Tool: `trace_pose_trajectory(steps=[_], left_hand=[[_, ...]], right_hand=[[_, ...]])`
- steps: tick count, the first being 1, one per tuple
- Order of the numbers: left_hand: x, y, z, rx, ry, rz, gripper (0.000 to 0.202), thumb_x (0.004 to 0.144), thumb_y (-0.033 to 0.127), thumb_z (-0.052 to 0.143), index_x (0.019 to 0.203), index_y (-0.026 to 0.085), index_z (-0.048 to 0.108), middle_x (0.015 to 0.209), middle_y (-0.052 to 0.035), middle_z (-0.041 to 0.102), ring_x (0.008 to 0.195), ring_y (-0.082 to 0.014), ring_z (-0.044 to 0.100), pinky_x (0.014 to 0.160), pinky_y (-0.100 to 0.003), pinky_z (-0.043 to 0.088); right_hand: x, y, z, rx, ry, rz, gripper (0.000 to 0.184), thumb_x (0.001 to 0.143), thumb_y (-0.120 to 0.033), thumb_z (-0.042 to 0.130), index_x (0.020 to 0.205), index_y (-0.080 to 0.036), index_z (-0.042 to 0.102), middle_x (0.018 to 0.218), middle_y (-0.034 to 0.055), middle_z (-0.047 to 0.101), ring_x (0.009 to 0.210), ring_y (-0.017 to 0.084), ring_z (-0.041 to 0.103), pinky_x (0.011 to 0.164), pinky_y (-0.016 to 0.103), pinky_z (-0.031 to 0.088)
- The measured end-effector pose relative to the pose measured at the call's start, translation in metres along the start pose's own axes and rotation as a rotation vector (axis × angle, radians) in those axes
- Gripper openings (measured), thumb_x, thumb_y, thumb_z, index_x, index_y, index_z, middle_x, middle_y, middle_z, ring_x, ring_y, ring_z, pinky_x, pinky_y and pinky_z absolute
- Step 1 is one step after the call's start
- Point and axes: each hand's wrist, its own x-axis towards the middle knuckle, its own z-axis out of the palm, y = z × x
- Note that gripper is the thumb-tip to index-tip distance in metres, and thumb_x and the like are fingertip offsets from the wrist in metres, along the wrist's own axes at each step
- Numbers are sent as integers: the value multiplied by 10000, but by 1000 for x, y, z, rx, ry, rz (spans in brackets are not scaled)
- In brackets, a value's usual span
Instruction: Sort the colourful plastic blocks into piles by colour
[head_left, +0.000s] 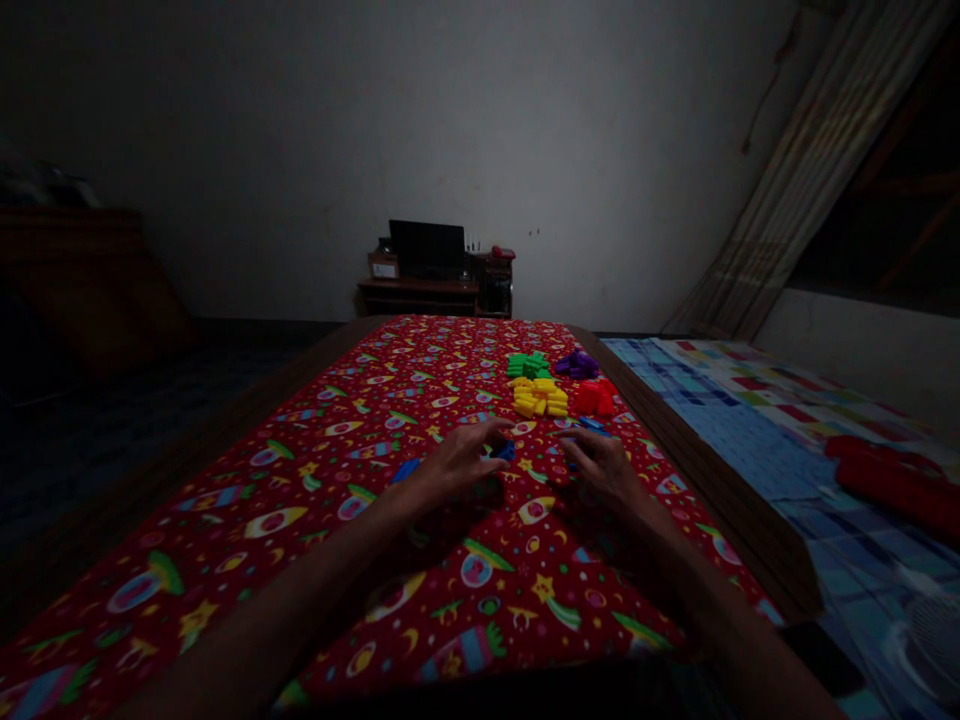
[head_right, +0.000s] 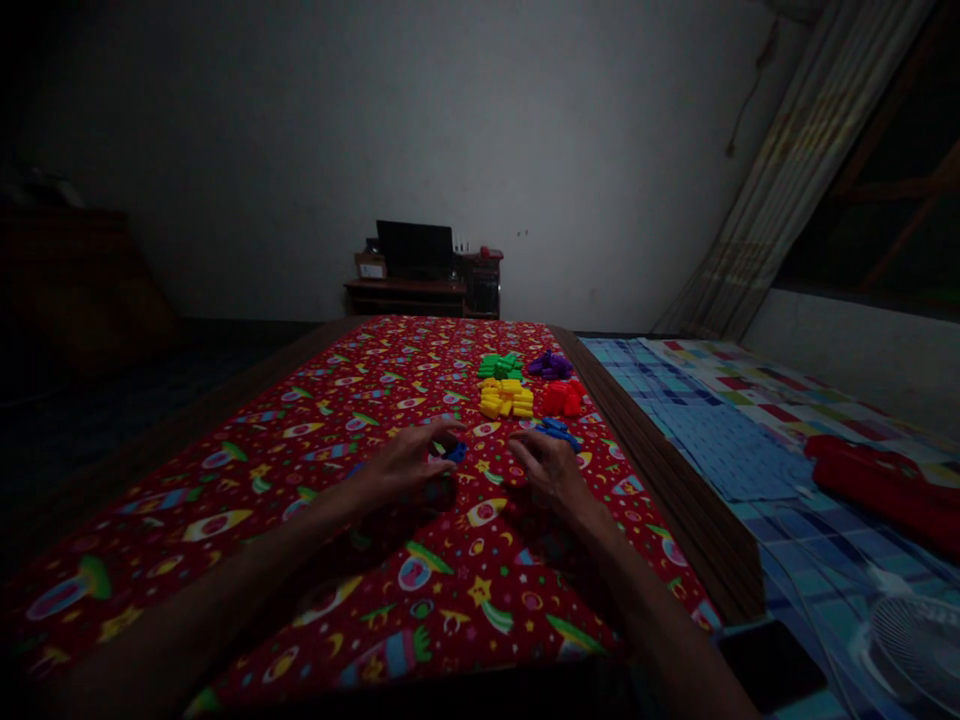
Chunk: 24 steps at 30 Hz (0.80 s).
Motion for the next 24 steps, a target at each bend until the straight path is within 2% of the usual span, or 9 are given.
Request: trace_pose_trajectory(steps=[2,3,6,12,15,18,21,24], left_hand=[[-3,8,14,-22,31,108,483,835,235,616,1301,223,490,1192,-70,653,1074,-209,625,912,-335,503],[-5,12,20,-12,41,148,464,848,229,605,1298,224,489,1231,-75,633,1118,-214,606,945,-351,493],[-9,21,28,22,59,196,386,882,205,560,1264,223,508,1243,-74,621,1141,-214,594,970,-365,490],[-10,21,22,-59,8,141,313,896,184,525,1207,211,547,1172,-66,653,1051,-201,636,889,-317,521],[-10,17,27,-81,-13,123,331,883,161,513,1208,212,556,1173,-69,661,1036,-202,641,886,-319,517],[-8,14,29,-61,-3,122,364,879,164,500,1237,212,546,1187,-75,658,1049,-206,633,904,-331,506],[-6,11,13,44,-7,85,341,891,226,498,1224,214,567,1181,-76,658,1052,-211,626,908,-328,496],[-8,1,-21,309,13,-69,315,869,258,508,1157,200,623,1174,-85,660,1082,-243,605,946,-354,463]], right_hand=[[-7,-12,14,97,-127,-94,287,901,-354,554,1097,-191,685,994,68,738,856,191,685,747,286,514],[-10,-16,19,119,-149,-123,303,889,-342,579,1136,-193,672,1020,71,734,874,196,684,767,299,519],[-15,-19,27,139,-129,-148,335,866,-305,614,1176,-183,656,1034,83,731,873,206,685,773,319,526],[-9,-8,25,107,-139,-125,227,893,-271,558,1047,-183,699,936,64,741,807,194,682,704,294,511],[-10,-9,26,116,-203,-134,226,895,-259,546,1041,-186,702,931,57,740,793,182,676,692,278,503],[-9,-10,26,89,-200,-129,211,886,-283,563,1000,-190,715,904,52,741,775,179,670,691,275,494],[-2,-6,20,42,-85,-54,210,887,-299,557,944,-189,727,887,54,745,783,187,675,697,278,486],[7,2,10,-63,21,80,219,885,-293,549,911,-180,735,874,63,747,777,197,680,685,277,475]])
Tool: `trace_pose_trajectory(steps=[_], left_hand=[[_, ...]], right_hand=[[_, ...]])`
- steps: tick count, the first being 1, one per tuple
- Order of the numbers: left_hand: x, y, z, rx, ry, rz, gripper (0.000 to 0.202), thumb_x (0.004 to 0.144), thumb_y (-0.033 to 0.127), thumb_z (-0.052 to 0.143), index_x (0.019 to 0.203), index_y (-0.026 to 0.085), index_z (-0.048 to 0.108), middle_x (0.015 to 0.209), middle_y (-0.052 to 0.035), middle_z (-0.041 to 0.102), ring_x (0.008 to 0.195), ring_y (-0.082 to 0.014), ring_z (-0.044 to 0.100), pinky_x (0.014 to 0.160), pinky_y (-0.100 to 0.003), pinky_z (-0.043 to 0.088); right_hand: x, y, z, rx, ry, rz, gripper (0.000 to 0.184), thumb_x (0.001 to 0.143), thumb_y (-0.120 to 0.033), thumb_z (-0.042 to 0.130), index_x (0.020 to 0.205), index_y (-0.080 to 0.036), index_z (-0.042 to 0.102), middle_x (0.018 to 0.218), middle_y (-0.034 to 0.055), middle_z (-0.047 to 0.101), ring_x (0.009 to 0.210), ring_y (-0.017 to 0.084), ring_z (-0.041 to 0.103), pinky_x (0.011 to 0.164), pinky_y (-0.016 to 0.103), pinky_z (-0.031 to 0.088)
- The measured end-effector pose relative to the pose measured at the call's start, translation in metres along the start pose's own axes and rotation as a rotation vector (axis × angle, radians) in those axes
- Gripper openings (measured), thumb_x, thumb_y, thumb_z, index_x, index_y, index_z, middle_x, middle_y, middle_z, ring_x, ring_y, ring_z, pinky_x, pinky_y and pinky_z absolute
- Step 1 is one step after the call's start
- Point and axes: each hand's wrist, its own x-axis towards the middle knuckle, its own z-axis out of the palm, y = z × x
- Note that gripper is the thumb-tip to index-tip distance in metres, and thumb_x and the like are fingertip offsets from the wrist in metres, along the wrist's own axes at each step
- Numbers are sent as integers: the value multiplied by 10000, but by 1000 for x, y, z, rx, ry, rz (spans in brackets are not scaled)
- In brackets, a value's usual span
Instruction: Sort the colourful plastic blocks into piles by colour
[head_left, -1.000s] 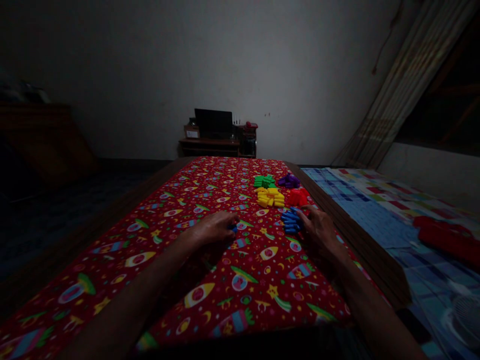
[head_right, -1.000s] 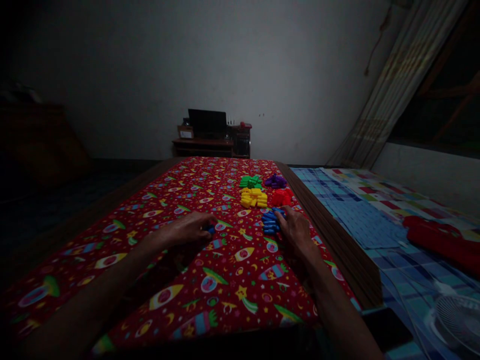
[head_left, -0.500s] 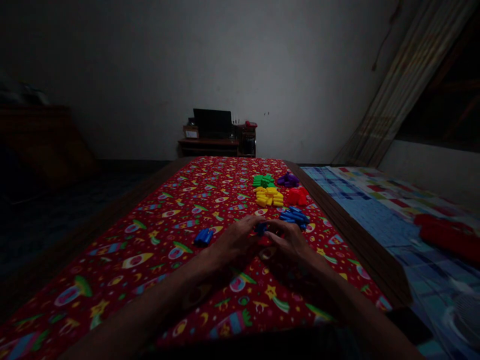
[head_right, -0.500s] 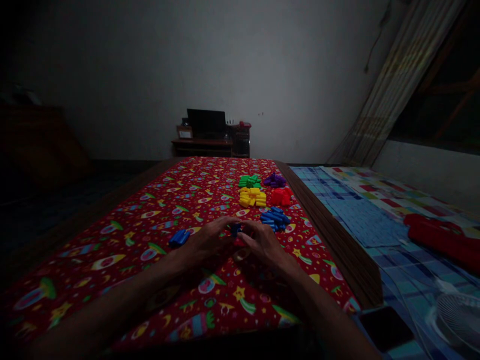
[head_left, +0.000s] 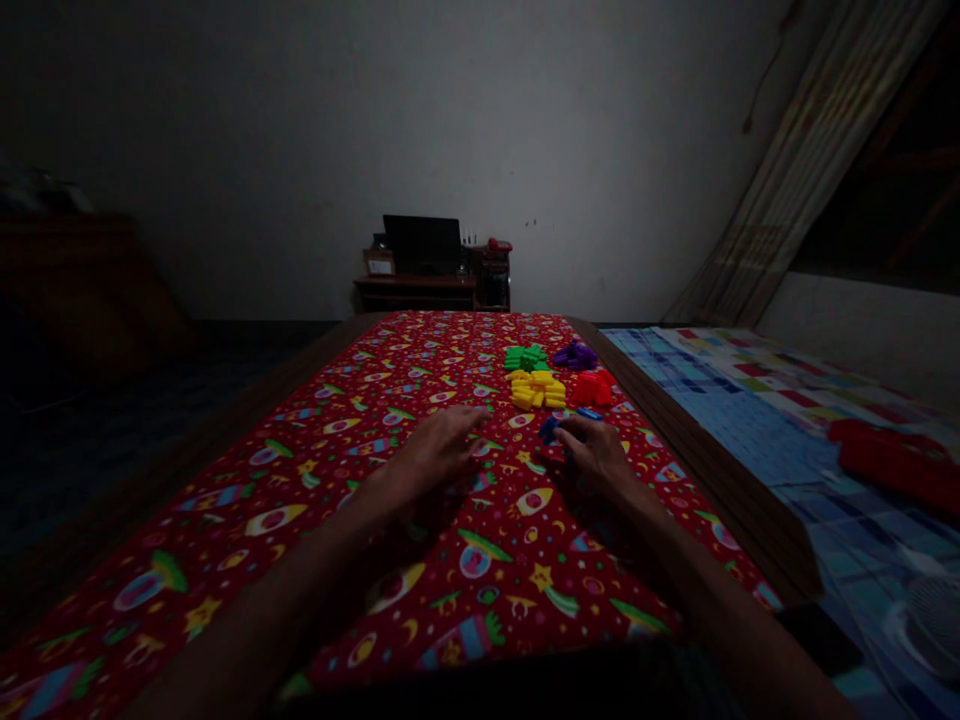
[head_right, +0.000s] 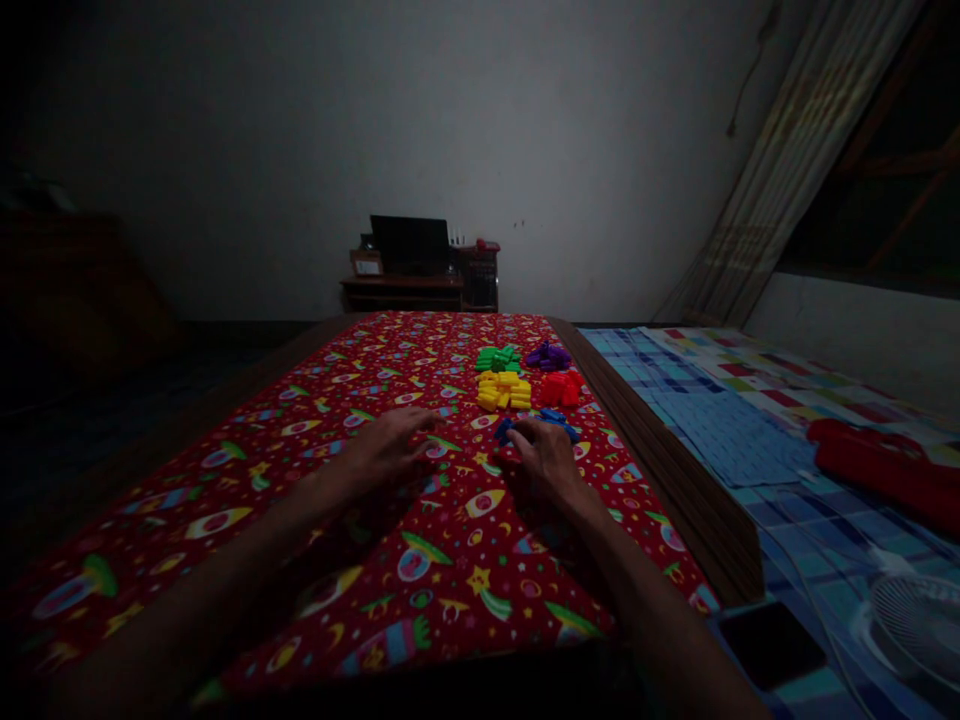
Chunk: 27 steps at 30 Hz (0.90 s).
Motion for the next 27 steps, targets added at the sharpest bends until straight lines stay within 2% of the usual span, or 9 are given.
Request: trace_pose_trajectory(steps=[2,5,8,10,14,18,21,23,27], left_hand=[[-2,-17,-19,142,-74,-133,364,836,311,561,1176,197,621,1176,-88,662,1091,-261,596,939,-352,456],[-5,-37,-36,281,-273,-303,361,778,372,617,1068,166,672,1014,-100,705,939,-262,643,791,-311,482],[-6,-47,-36,285,-422,-311,261,751,383,631,919,195,700,897,-62,719,824,-214,651,662,-244,455],[-5,-48,-33,286,-458,-307,210,712,342,660,862,200,698,875,-52,721,799,-201,650,630,-229,442],[0,-45,-23,173,-340,-263,251,661,296,686,897,210,695,891,-42,721,827,-207,656,674,-241,467],[11,-20,-2,-243,-122,-220,460,688,408,668,1109,223,647,943,-41,718,856,-221,668,715,-288,516],[15,7,23,-589,-52,-215,558,697,520,650,1146,191,618,1064,-83,697,885,-240,675,696,-317,544],[14,19,37,-731,-58,-225,568,701,568,646,1104,168,627,1069,-105,690,871,-248,680,680,-329,552],[11,23,52,-861,-58,-265,540,726,606,637,1031,160,637,1005,-97,685,827,-229,677,682,-342,563]], right_hand=[[4,5,-5,-125,8,70,232,887,-303,544,917,-179,737,867,71,747,768,203,682,664,274,462],[3,8,-10,-382,-21,133,268,894,-351,543,941,-175,739,881,99,746,802,233,683,657,286,441],[0,9,-11,-568,-13,170,290,889,-377,556,999,-169,726,895,121,743,810,252,682,648,296,428],[0,10,-12,-597,43,169,300,879,-373,573,1062,-172,700,887,118,741,780,242,680,634,289,424],[-2,6,-9,-413,125,87,228,887,-341,564,1014,-190,678,839,72,734,715,199,668,623,268,439],[-9,-3,9,-93,4,-216,190,907,-292,547,1034,-197,649,850,43,717,721,161,659,664,260,484],[-16,-11,28,-63,-95,-435,326,847,-264,644,1163,-199,599,993,78,705,862,190,660,741,301,516],[-20,-14,36,-118,-136,-482,381,810,-246,691,1173,-194,588,1031,98,693,908,210,652,765,324,522],[-19,-13,32,-160,-145,-432,272,834,-206,654,1102,-179,616,968,98,689,837,205,648,721,318,522]])
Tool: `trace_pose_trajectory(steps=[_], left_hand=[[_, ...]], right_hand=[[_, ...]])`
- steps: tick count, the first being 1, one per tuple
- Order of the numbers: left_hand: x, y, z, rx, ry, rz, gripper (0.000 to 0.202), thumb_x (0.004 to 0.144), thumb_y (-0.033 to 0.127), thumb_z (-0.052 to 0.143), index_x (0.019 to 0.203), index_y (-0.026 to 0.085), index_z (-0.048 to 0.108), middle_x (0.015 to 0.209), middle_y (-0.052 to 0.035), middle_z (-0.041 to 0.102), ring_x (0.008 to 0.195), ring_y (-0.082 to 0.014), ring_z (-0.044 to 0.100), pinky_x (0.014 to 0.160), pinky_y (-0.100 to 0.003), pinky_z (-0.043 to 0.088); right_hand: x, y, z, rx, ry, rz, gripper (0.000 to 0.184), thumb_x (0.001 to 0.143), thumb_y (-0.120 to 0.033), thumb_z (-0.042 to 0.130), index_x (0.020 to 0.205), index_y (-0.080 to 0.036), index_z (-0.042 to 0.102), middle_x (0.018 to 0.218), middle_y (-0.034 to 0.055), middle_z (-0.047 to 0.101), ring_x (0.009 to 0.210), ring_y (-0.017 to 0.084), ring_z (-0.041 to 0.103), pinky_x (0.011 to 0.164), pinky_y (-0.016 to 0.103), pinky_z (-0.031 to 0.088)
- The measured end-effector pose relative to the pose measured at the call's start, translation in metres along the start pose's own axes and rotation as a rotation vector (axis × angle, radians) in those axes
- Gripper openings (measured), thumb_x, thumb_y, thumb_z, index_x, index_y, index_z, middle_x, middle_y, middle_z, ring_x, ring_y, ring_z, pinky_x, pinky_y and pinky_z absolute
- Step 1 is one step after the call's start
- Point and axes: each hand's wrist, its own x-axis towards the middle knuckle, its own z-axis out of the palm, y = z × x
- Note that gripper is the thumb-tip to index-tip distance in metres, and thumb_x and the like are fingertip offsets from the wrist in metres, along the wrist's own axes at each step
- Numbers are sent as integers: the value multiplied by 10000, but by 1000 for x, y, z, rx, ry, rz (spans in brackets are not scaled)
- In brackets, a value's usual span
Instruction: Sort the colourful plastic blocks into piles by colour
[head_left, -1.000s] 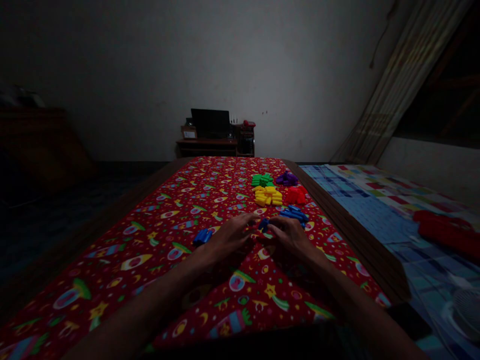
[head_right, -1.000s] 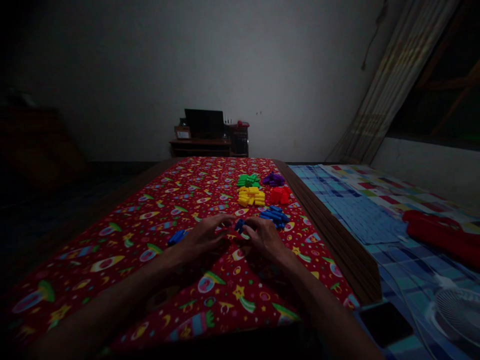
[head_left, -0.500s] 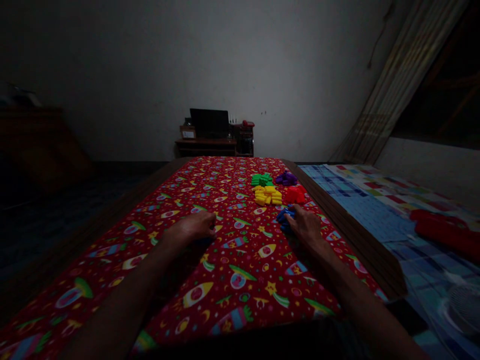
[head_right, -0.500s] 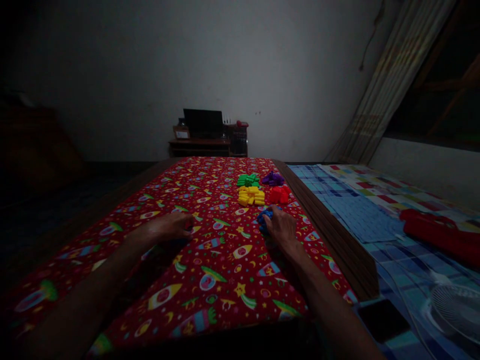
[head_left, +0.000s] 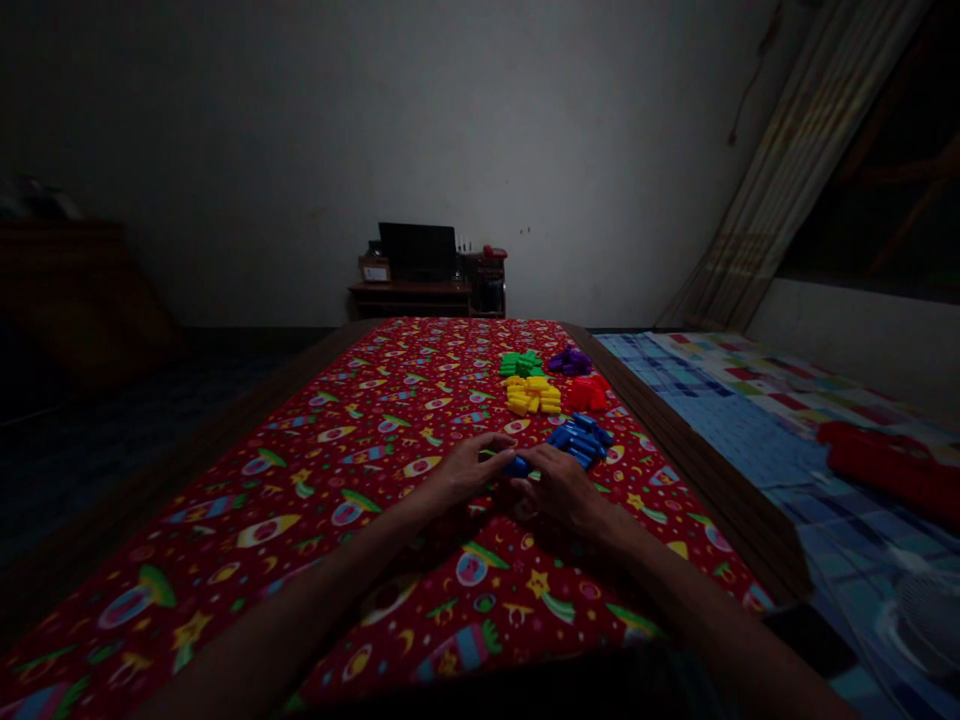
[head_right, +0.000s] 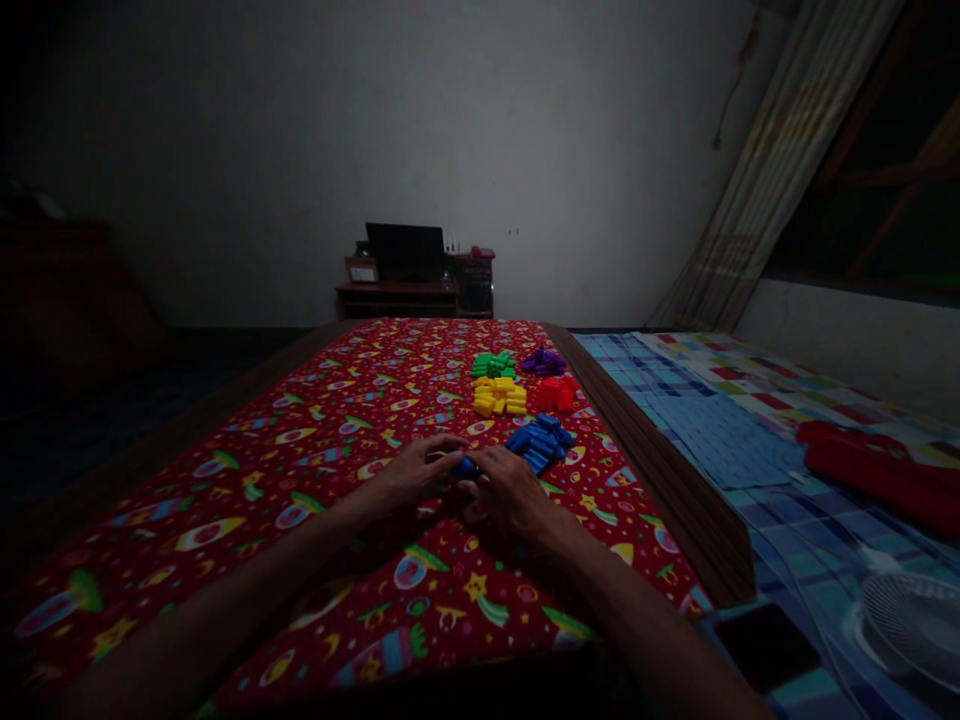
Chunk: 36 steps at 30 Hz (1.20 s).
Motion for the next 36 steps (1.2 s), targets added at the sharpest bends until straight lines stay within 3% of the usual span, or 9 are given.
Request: trace_pose_trajectory(steps=[3,7,12,15,22,25,29,33,36], left_hand=[[2,-4,-6,-50,29,19,511,774,598,594,1037,161,631,965,-74,661,830,-206,665,726,-356,575],[5,-7,-14,5,87,47,455,797,536,571,1064,172,631,911,-48,640,881,-209,648,747,-367,587],[7,-11,-20,45,125,2,361,768,427,580,999,159,651,929,-55,665,860,-208,652,755,-371,587],[7,-14,-23,57,135,-20,326,777,382,546,985,156,655,891,-52,684,830,-203,661,757,-364,581],[9,-18,-31,171,171,32,332,798,363,494,992,158,669,959,-80,718,845,-224,685,755,-363,567],[13,-22,-43,318,207,74,347,804,358,470,996,158,678,980,-88,719,862,-229,687,772,-351,557],[18,-33,-73,582,349,87,355,804,304,417,982,170,693,1035,-84,710,940,-220,667,845,-330,531],[17,-46,-107,807,494,48,370,791,261,378,921,164,711,1025,-104,714,988,-238,647,913,-342,498],[15,-53,-120,850,532,-27,372,768,235,370,873,168,720,987,-100,726,967,-242,655,900,-333,504]], right_hand=[[1,12,-15,-11,92,73,193,869,-177,568,1049,-180,637,976,103,685,870,212,639,763,335,517],[-2,40,-36,-128,219,249,251,874,-166,499,1073,-171,651,1062,134,674,985,253,609,874,403,488],[-9,65,-45,-248,151,370,235,869,-194,503,1001,-153,693,1045,139,680,982,250,602,875,386,473],[-10,67,-45,-243,168,366,243,886,-274,518,985,-161,708,1029,127,691,972,243,609,876,372,466],[-5,54,-52,-192,404,320,330,941,-337,430,830,-160,686,857,114,697,823,214,626,791,327,455],[-4,42,-50,-177,322,247,389,962,-353,391,714,-185,639,721,76,658,699,177,593,695,284,424],[-7,16,-29,-146,151,26,420,966,-311,386,606,-196,569,583,34,584,553,125,521,585,257,344],[-13,-14,-1,-118,-100,-253,380,943,-308,455,596,-193,559,561,11,580,500,103,478,521,263,274],[-16,-27,9,-104,-232,-339,359,932,-339,494,617,-184,568,598,4,606,498,92,476,504,264,242]])
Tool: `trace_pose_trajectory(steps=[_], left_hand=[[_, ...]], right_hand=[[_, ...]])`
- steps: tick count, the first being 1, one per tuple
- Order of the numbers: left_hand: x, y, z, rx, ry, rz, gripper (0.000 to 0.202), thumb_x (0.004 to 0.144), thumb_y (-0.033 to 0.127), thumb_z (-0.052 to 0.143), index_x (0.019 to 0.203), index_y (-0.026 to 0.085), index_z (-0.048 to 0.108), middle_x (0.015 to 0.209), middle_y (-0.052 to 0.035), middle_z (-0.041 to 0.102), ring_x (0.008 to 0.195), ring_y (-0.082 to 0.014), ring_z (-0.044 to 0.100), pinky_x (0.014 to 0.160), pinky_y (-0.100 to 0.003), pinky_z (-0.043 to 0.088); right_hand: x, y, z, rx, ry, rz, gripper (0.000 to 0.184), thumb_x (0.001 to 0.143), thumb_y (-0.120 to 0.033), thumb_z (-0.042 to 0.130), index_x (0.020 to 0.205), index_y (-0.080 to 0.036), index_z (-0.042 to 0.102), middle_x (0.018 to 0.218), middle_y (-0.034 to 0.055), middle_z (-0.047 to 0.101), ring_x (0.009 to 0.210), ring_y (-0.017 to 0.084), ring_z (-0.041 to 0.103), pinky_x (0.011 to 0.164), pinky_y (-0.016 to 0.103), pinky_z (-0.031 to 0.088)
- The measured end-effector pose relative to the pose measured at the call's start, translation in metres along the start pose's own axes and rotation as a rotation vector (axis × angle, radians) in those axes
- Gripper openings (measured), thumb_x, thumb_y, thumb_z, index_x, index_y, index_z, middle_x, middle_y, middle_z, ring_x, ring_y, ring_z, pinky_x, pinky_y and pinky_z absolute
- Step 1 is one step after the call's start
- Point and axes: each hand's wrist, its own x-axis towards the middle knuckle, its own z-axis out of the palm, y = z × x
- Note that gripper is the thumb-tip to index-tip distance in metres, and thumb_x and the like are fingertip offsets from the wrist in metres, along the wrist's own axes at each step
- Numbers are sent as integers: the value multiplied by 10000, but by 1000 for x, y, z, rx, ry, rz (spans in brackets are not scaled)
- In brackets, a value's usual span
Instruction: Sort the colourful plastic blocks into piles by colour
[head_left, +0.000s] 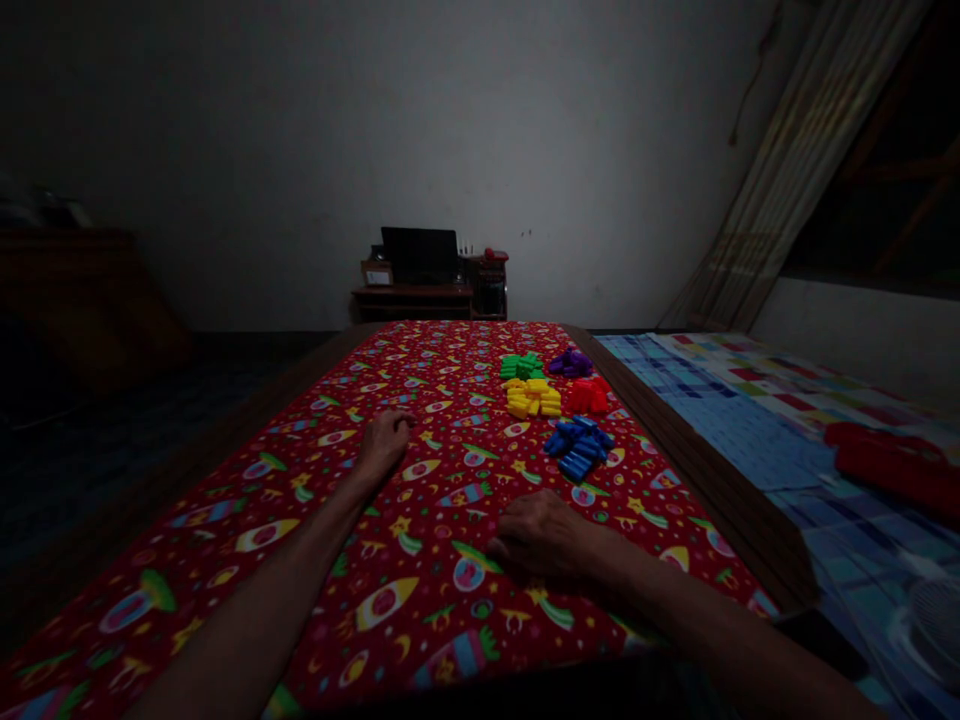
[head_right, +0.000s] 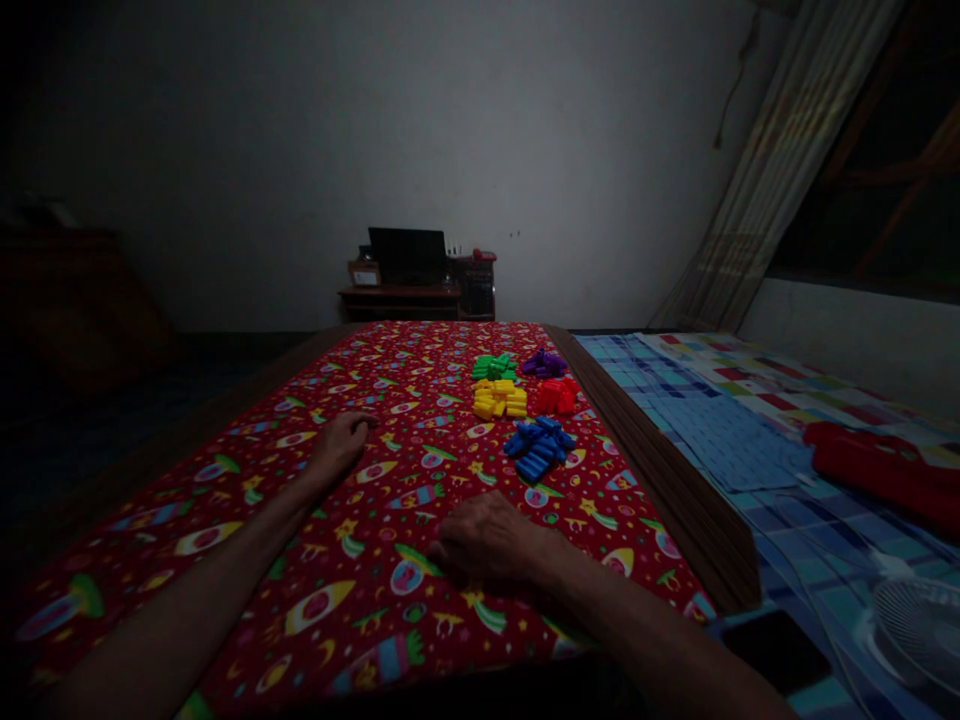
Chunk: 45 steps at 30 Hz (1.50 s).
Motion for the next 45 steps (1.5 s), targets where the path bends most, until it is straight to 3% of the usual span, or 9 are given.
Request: trace_pose_trajectory(steps=[7,14,28,45], left_hand=[[-3,-1,5,61,-25,92,402,800,247,368,935,114,722,990,-154,692,955,-265,649,887,-356,500],[-3,-7,8,78,-3,99,374,806,235,376,936,164,719,968,-111,696,956,-238,637,895,-337,498],[-3,-1,3,79,-34,79,390,802,234,370,944,135,719,983,-133,689,961,-248,643,893,-332,498],[1,-14,14,50,32,131,359,792,244,375,884,149,709,916,-122,685,903,-247,649,855,-362,520]], right_hand=[[1,-1,-4,-29,-14,38,337,929,-316,509,629,-177,577,613,2,614,508,90,472,509,267,227],[0,-2,-4,-12,-8,31,332,935,-317,508,643,-175,576,629,6,623,515,92,489,522,267,242],[1,-3,-5,-30,-50,49,306,919,-290,529,643,-171,587,642,8,641,529,94,508,524,270,229],[0,-1,-1,-5,-30,53,296,903,-291,558,634,-169,582,645,20,657,524,96,522,516,263,243]])
